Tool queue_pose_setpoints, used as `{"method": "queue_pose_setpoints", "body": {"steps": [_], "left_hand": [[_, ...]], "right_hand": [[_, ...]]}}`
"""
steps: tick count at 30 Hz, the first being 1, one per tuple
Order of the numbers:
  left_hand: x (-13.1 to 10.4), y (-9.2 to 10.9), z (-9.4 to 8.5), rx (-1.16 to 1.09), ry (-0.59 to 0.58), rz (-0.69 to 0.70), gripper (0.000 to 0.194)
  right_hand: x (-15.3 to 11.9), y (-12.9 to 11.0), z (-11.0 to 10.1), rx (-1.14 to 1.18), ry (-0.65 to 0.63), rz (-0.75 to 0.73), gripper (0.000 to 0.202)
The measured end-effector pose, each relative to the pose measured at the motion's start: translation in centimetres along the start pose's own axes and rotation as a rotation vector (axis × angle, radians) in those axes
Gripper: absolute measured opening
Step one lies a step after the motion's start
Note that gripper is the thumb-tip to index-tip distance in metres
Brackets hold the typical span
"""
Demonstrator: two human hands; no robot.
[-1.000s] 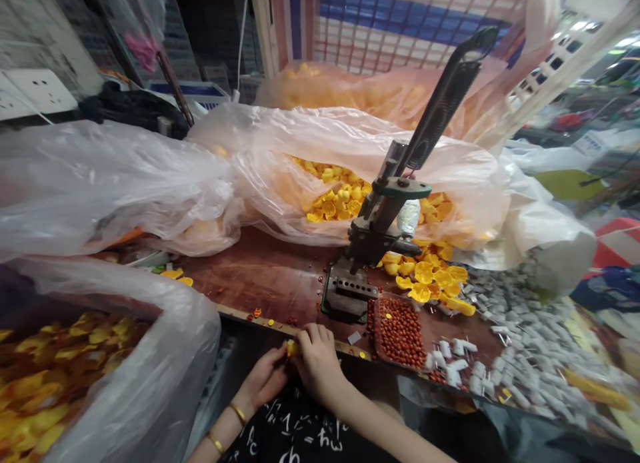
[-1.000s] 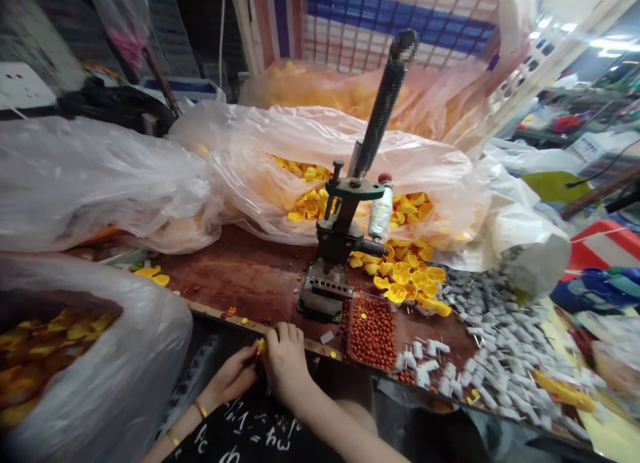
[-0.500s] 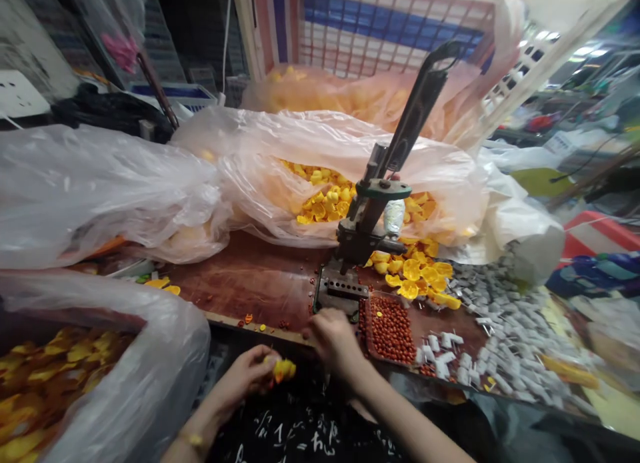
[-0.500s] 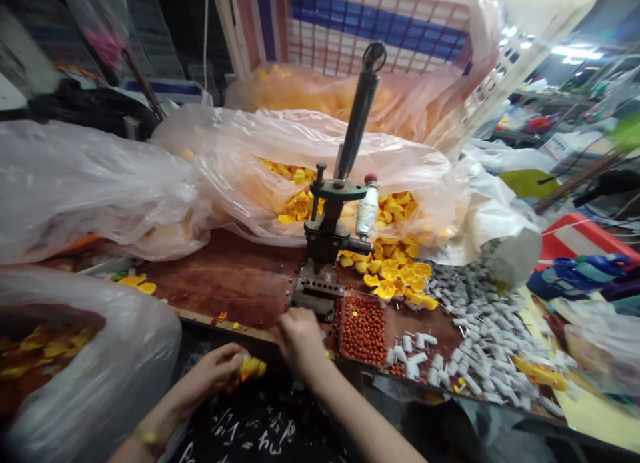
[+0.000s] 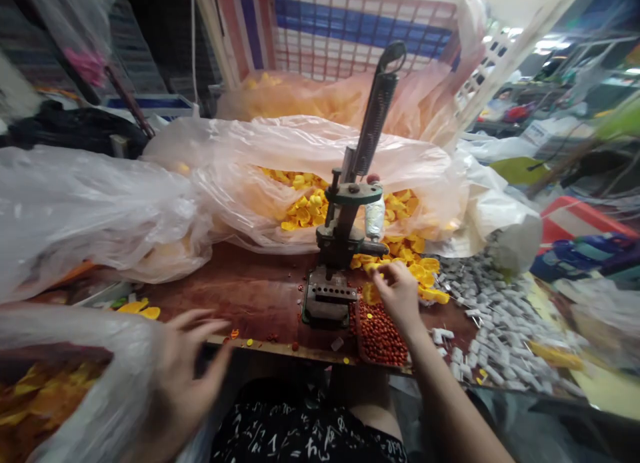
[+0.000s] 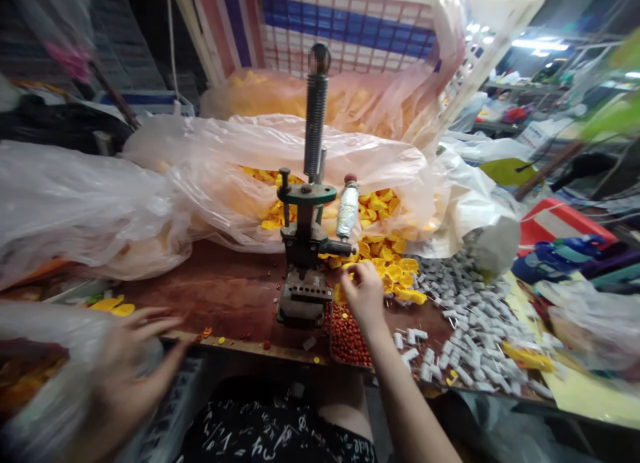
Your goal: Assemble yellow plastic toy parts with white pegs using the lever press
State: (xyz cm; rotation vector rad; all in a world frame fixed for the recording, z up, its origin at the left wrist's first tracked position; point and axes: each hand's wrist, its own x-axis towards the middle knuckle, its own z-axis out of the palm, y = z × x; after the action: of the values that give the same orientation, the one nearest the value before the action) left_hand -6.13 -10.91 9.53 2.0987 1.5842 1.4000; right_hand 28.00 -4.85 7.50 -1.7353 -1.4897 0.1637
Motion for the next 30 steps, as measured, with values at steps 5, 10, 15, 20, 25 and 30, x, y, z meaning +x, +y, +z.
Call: {"method": "queue_pose_setpoints", "body": {"steps": [5,10,15,20,25,30], "left_hand": [[-0.6,4.5,11.5,-0.594,-0.622,-0.113,0.043],[-1.0,2.1,13.3,-0.579,-0.499,-0.238,0.023],[-1.0,0.3,13.2,-0.501,-0.377,-0.282,0.016],[-0.6,0.4,12.6,-0.399,-0.336,-0.152,0.015],[-1.0,-0.4,11.6,-0.329,-0.323,-0.179,0.038],[-1.6,-0.6,12.6,-0.314,-0.331,-0.048,0.05]], "right_hand": [[-4.9,-4.1,0.7,0.512,-0.282,0.074,0.021],[-4.6,6.5,-5.6,-0.152,-0.137,0.215,0.027],[-4.5,14.6,-8.6,-0.672,-0.424,0.285,0.024],[-5.5,16.0,-7.6,-0.657,-0.467,0.194,0.016],[-6.2,17.2,-8.1,-0.574,-0.312,0.169,0.018],[-5.0,9.8,-6.2,0.0,-0.064,0.158,0.018]]}}
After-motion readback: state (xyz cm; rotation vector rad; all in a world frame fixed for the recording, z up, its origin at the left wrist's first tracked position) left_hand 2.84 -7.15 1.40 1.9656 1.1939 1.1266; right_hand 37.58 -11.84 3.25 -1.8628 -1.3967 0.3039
